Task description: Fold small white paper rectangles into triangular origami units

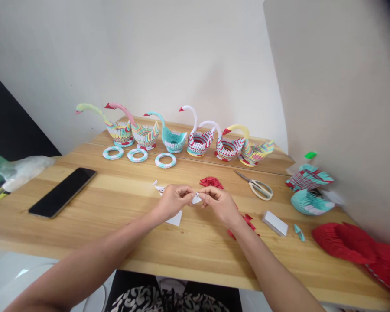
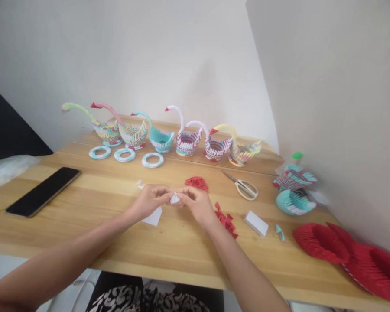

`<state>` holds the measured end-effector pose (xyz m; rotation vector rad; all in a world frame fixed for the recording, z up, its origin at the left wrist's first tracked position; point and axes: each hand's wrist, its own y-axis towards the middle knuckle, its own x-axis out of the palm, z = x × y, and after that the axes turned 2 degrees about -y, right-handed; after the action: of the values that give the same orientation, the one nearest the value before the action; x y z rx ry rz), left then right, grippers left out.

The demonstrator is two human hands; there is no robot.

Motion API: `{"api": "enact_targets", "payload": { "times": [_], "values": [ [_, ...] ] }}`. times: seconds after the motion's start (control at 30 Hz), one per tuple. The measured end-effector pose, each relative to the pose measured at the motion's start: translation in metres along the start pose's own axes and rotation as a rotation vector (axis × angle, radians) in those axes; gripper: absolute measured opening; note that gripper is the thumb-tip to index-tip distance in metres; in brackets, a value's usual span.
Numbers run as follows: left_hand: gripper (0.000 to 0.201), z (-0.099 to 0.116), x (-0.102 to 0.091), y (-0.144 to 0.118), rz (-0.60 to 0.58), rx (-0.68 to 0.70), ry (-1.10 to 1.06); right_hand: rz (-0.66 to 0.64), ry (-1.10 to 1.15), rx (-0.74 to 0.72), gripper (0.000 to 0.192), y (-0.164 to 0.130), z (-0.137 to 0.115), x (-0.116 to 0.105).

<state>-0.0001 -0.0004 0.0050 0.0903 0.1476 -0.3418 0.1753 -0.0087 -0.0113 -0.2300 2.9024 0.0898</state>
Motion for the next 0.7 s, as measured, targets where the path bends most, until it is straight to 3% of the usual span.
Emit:
{"api": "enact_targets", "payload": {
  "times": [0.47,0.6,0.7],
  "values": [
    [0.02,-0.015,0.002,0.002,-0.066,0.052,0.006,0.063,-0.548,-0.329,0.016,-0.008,-0.007,-0.002],
    [0.018,-0.012,-0.002,0.003,-0.052,0.138,0.114,0.068,-0.56,-0.313,0.014,-0.009,-0.007,-0.002],
    [0.016,-0.01,-0.002,0.003,-0.021,0.18,0.11,0.063,-0.447,-0.241,0.016,-0.008,-0.005,-0.002]
  ]
}}
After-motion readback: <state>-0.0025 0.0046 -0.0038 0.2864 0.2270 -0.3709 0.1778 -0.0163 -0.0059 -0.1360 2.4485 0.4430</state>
